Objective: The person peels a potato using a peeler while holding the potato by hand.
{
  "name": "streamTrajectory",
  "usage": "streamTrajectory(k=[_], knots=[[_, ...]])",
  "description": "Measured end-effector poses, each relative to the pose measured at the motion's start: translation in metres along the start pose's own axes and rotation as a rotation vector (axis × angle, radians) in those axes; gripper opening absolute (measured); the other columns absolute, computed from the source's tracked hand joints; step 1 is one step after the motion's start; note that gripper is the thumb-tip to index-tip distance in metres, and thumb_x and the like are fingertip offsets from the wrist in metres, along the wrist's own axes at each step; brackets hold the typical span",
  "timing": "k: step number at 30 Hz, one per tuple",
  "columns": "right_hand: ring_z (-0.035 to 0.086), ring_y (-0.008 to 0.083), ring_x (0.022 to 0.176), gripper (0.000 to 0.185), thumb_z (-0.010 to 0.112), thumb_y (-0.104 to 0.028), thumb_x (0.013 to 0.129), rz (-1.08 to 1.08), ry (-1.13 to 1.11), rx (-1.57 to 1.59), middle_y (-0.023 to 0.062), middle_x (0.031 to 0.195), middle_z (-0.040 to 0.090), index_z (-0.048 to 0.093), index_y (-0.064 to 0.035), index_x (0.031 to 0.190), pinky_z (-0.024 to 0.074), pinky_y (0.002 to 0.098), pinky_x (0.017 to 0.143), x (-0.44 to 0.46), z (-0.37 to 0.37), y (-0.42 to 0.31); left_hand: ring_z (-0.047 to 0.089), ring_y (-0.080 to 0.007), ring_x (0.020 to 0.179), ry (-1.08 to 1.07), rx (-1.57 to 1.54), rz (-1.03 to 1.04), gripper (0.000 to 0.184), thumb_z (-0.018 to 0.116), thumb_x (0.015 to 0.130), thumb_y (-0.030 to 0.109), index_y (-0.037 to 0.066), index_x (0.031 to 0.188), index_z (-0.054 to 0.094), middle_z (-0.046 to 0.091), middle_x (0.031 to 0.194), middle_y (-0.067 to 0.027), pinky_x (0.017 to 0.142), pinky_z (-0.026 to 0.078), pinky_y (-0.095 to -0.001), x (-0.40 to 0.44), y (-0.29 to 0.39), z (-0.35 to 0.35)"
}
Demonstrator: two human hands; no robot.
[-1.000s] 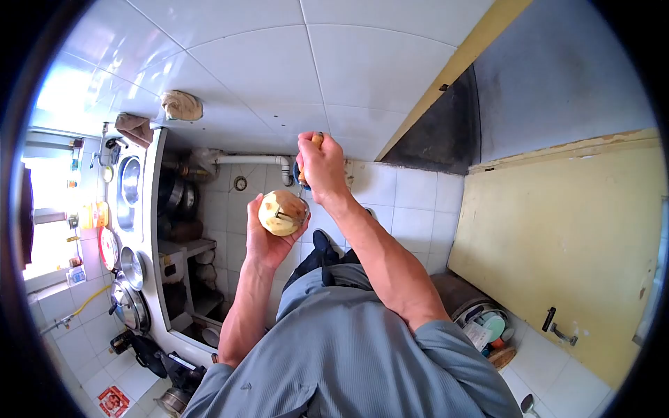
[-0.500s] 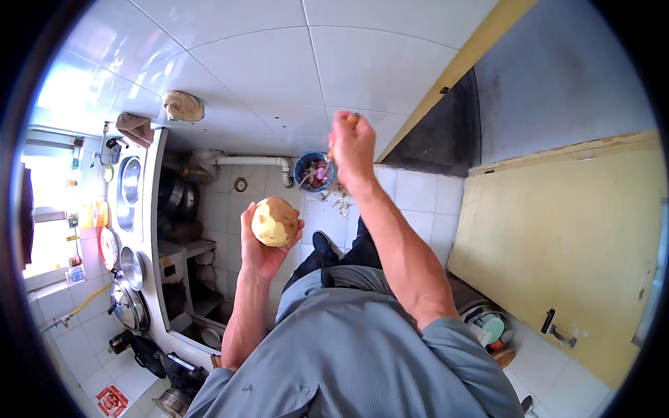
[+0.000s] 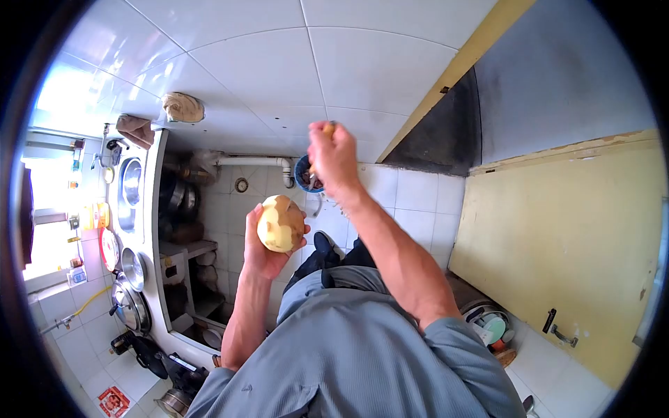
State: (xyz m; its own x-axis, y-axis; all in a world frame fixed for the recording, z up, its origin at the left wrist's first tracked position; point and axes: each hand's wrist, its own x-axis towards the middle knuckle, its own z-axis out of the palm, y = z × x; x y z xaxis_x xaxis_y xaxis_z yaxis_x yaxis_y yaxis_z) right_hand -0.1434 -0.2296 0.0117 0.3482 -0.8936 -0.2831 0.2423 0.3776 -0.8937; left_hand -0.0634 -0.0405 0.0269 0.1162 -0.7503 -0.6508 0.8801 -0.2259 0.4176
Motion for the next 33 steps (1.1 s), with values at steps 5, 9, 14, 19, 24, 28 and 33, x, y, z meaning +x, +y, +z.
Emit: streamTrajectory(k=[5, 9, 14, 19, 24, 28, 33], knots=[[0.051, 0.0092, 0.057, 0.018, 0.061, -0.012, 0.093, 0.123, -0.081, 0.044, 0.0017, 0.071, 0.054, 0.06, 0.0025, 0.103, 0.0404, 0.0248, 0.05, -0.016, 0.024, 0.009, 0.065, -0.0329, 0.095, -0.007, 0.02, 0.021, 0.062, 0.042, 0.095, 0.059, 0.008, 0.126, 0.056, 0.064, 0.114, -0.0174, 0.075, 0.055, -0.0412, 0.003, 0.005, 0.006], [0.049, 0.0093, 0.054, 0.018, 0.063, -0.017, 0.093, 0.007, 0.191, -0.043, 0.002, 0.069, 0.056, 0.062, -0.0014, 0.101, 0.037, 0.0264, 0.043, 0.034, 0.0, 0.025, 0.066, -0.0333, 0.096, -0.127, 0.078, 0.015, 0.065, 0.045, 0.093, 0.06, 0.008, 0.129, 0.054, 0.063, 0.117, -0.018, 0.075, 0.056, -0.0426, -0.003, 0.006, -0.005], [0.048, 0.0084, 0.053, 0.018, 0.062, -0.018, 0.093, 0.081, 0.068, -0.042, 0.0019, 0.068, 0.055, 0.062, -0.0016, 0.102, 0.0367, 0.0249, 0.043, 0.008, 0.009, -0.006, 0.066, -0.0342, 0.097, -0.075, 0.124, 0.058, 0.066, 0.044, 0.095, 0.062, 0.009, 0.134, 0.051, 0.062, 0.118, -0.018, 0.075, 0.055, -0.0434, -0.004, 0.001, 0.0], [0.051, 0.0087, 0.057, 0.017, 0.062, -0.013, 0.092, 0.085, -0.096, -0.05, 0.0019, 0.069, 0.055, 0.061, 0.0016, 0.099, 0.0416, 0.0243, 0.049, -0.014, 0.029, -0.001, 0.066, -0.0342, 0.095, -0.09, 0.049, 0.014, 0.067, 0.04, 0.097, 0.065, 0.011, 0.135, 0.05, 0.062, 0.118, -0.0185, 0.074, 0.055, -0.0438, 0.001, 0.001, -0.005], [0.049, 0.0087, 0.053, 0.016, 0.061, -0.016, 0.095, 0.027, 0.164, -0.141, 0.0013, 0.068, 0.055, 0.061, -0.0008, 0.098, 0.0389, 0.0251, 0.044, 0.04, -0.01, 0.01, 0.065, -0.0345, 0.092, -0.151, 0.078, 0.069, 0.063, 0.039, 0.099, 0.063, 0.016, 0.14, 0.045, 0.061, 0.117, -0.0186, 0.072, 0.056, -0.0439, -0.007, -0.001, -0.007], [0.051, 0.0095, 0.056, 0.017, 0.058, -0.013, 0.093, 0.024, 0.022, -0.017, 0.0022, 0.07, 0.055, 0.06, 0.0007, 0.101, 0.0426, 0.0259, 0.047, 0.004, 0.009, 0.001, 0.066, -0.0341, 0.093, -0.069, 0.042, 0.103, 0.063, 0.038, 0.1, 0.062, 0.013, 0.137, 0.048, 0.062, 0.117, -0.0189, 0.072, 0.056, -0.0431, -0.003, 0.0, -0.003], [0.051, 0.0092, 0.057, 0.016, 0.06, -0.01, 0.092, 0.08, -0.061, 0.04, 0.0022, 0.069, 0.055, 0.061, 0.0034, 0.101, 0.0399, 0.026, 0.048, -0.006, 0.031, -0.002, 0.068, -0.0354, 0.097, -0.199, 0.108, 0.125, 0.064, 0.047, 0.099, 0.055, 0.005, 0.138, 0.044, 0.063, 0.12, -0.0203, 0.078, 0.058, -0.0439, -0.001, 0.0, -0.013]])
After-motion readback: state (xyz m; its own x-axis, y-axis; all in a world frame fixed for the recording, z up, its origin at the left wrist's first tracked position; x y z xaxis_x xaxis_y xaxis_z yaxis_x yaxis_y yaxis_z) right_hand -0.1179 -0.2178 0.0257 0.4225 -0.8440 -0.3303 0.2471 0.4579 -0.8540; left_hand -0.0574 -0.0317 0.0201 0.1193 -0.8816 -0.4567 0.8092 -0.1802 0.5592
